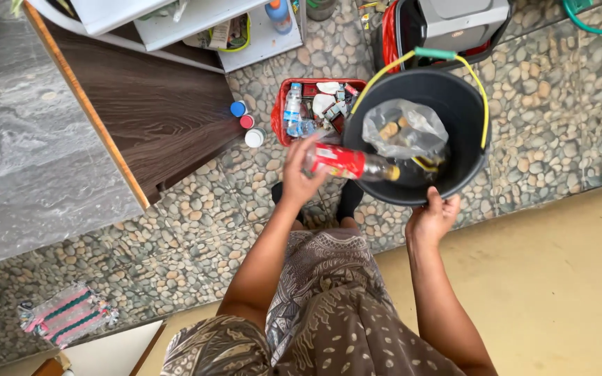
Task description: Sort various trash items like plastic bottles and containers into different bins.
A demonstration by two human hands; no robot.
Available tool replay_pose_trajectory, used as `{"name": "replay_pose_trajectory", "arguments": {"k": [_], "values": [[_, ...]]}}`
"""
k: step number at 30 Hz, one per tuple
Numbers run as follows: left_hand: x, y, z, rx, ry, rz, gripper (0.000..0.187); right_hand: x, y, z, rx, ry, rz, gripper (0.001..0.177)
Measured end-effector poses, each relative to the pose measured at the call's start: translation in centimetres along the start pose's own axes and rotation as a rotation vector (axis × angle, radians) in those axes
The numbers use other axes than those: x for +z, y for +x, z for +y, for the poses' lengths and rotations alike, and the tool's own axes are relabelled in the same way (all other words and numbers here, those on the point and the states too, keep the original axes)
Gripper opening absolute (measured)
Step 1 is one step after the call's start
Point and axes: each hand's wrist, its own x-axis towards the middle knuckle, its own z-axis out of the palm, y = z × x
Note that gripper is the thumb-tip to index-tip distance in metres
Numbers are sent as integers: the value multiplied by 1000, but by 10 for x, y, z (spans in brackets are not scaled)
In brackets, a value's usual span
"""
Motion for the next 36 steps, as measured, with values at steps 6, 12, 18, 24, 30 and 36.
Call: {"name": "replay_pose_trajectory", "arguments": {"k": [6,12,18,24,30,36], "values": [[4,15,61,185,277,-296,112,55,-28,-26,58,55,-136,18],[54,42,66,-133,676,-463,128,64,-51,-28,113,46,-210,18],[106,35,24,-38,1284,-806,104,62,-56,-22,179,-19,-257,20],[154,9,-108,110,1257,-520,68,44,-58,-9,263,-9,-319,18],[136,33,-71,-169,791,-497,35,51,-33,-11,346,29,-264,17],[160,30,-120,-1,310,-262,49,19,17,29,311,99,-186,18]]}}
